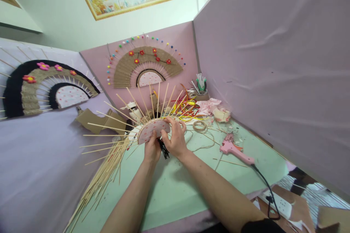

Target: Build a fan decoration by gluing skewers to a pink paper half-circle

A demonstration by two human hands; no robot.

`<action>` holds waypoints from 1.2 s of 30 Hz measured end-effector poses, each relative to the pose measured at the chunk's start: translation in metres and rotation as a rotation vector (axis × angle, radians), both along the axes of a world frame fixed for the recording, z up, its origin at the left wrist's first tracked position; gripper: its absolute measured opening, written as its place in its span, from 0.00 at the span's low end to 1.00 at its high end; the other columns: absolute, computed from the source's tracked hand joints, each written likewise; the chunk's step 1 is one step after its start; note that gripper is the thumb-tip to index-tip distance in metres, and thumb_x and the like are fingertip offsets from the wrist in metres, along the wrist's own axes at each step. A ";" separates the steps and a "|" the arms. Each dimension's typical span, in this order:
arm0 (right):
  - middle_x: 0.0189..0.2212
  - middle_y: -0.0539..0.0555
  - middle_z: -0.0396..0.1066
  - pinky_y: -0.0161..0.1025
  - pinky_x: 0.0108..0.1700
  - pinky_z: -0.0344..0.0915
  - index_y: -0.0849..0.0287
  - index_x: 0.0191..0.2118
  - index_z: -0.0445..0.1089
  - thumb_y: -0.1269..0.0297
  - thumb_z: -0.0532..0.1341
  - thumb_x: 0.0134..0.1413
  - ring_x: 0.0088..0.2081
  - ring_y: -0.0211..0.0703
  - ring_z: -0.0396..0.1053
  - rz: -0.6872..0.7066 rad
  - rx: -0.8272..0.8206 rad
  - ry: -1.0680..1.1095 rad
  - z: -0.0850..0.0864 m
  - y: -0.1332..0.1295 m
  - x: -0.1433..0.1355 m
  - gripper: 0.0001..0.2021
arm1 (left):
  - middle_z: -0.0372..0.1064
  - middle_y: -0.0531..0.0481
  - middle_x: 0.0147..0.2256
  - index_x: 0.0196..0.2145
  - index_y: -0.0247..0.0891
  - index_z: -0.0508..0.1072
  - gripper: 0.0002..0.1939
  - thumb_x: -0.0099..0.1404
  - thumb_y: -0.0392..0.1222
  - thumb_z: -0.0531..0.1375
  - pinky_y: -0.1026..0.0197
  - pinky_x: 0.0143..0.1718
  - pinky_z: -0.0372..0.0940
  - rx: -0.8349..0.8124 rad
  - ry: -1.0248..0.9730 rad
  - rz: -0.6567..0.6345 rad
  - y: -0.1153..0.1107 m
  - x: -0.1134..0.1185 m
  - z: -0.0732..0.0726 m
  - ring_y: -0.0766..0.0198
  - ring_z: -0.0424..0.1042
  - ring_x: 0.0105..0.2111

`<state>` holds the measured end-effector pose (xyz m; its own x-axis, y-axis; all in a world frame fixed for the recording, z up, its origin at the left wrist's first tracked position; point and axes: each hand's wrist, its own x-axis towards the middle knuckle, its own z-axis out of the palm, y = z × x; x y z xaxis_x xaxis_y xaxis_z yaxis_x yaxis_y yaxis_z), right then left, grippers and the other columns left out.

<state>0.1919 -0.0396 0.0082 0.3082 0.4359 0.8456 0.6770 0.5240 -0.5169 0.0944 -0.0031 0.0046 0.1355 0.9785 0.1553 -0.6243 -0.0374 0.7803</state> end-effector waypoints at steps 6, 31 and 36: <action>0.54 0.60 0.67 0.54 0.60 0.49 0.56 0.60 0.55 0.61 0.53 0.61 0.57 0.51 0.64 -0.063 0.014 -0.016 0.000 0.001 0.002 0.22 | 0.76 0.45 0.43 0.41 0.40 0.74 0.21 0.51 0.49 0.71 0.59 0.40 0.71 -0.015 -0.004 -0.021 0.000 0.000 0.000 0.56 0.76 0.43; 0.53 0.60 0.69 0.54 0.59 0.50 0.55 0.60 0.55 0.62 0.54 0.60 0.55 0.51 0.66 -0.064 0.055 -0.058 0.003 -0.003 0.003 0.23 | 0.75 0.45 0.44 0.41 0.40 0.75 0.19 0.53 0.48 0.70 0.58 0.44 0.69 0.004 0.039 -0.014 0.003 0.000 -0.006 0.56 0.75 0.45; 0.54 0.57 0.69 0.55 0.62 0.45 0.51 0.61 0.56 0.64 0.56 0.58 0.57 0.50 0.65 -0.031 0.105 -0.253 0.007 -0.010 0.000 0.24 | 0.73 0.47 0.47 0.43 0.41 0.76 0.18 0.55 0.46 0.69 0.52 0.51 0.67 0.068 0.028 -0.038 -0.006 0.002 0.000 0.54 0.71 0.51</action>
